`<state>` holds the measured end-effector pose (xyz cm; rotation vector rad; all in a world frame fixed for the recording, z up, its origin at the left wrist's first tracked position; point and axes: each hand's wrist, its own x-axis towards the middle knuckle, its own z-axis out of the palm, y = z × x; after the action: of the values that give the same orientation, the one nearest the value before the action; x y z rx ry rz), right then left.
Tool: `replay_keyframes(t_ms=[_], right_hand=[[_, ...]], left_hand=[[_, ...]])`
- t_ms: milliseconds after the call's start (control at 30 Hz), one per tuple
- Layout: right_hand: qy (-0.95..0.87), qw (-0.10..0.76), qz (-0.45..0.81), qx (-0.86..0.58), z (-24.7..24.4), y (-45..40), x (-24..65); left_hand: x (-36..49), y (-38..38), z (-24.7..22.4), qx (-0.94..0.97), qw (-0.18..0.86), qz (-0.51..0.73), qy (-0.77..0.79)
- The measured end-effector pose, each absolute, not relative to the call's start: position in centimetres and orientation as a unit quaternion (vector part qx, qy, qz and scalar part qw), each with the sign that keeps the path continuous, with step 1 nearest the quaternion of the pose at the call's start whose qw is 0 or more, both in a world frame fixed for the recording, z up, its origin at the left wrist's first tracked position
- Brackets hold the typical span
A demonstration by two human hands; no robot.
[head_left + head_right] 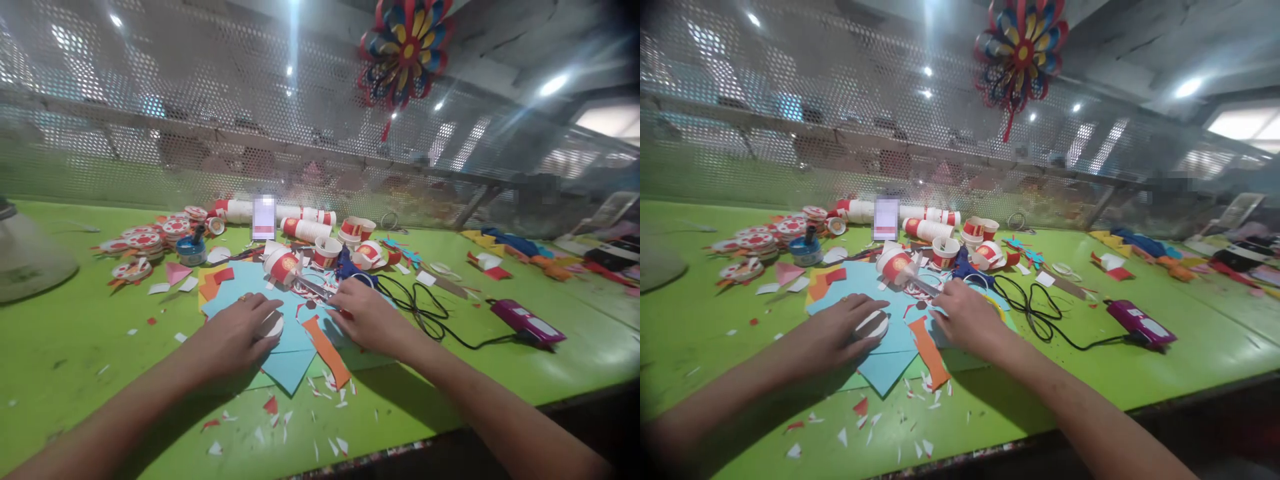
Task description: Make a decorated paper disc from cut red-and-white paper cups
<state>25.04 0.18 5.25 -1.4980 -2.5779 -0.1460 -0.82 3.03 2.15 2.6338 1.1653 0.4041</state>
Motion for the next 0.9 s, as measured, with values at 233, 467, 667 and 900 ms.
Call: replay_keyframes(t_ms=[233, 467, 667, 900], right_hand=[[-0.875, -0.01, -0.054, -0.481, 4.2, 4.0, 21.5], [-0.877, -0.029, -0.034, -0.478, 4.0, 4.6, 22.1], [-0.868, 0.032, -0.019, -0.496, 3.8, 3.9, 22.4], [-0.867, 0.12, 0.053, -0.481, 2.9, 3.9, 23.0]], left_hand=[[-1.0, 3.3, 2.2, 0.902, 0.127, 0.141, 0.388], [-1.1, 3.5, 1.8, 0.902, 0.123, 0.148, 0.386], [-1.0, 3.1, 2.3, 0.896, 0.132, 0.138, 0.4], [-1.1, 3.3, 2.3, 0.897, 0.128, 0.137, 0.4]])
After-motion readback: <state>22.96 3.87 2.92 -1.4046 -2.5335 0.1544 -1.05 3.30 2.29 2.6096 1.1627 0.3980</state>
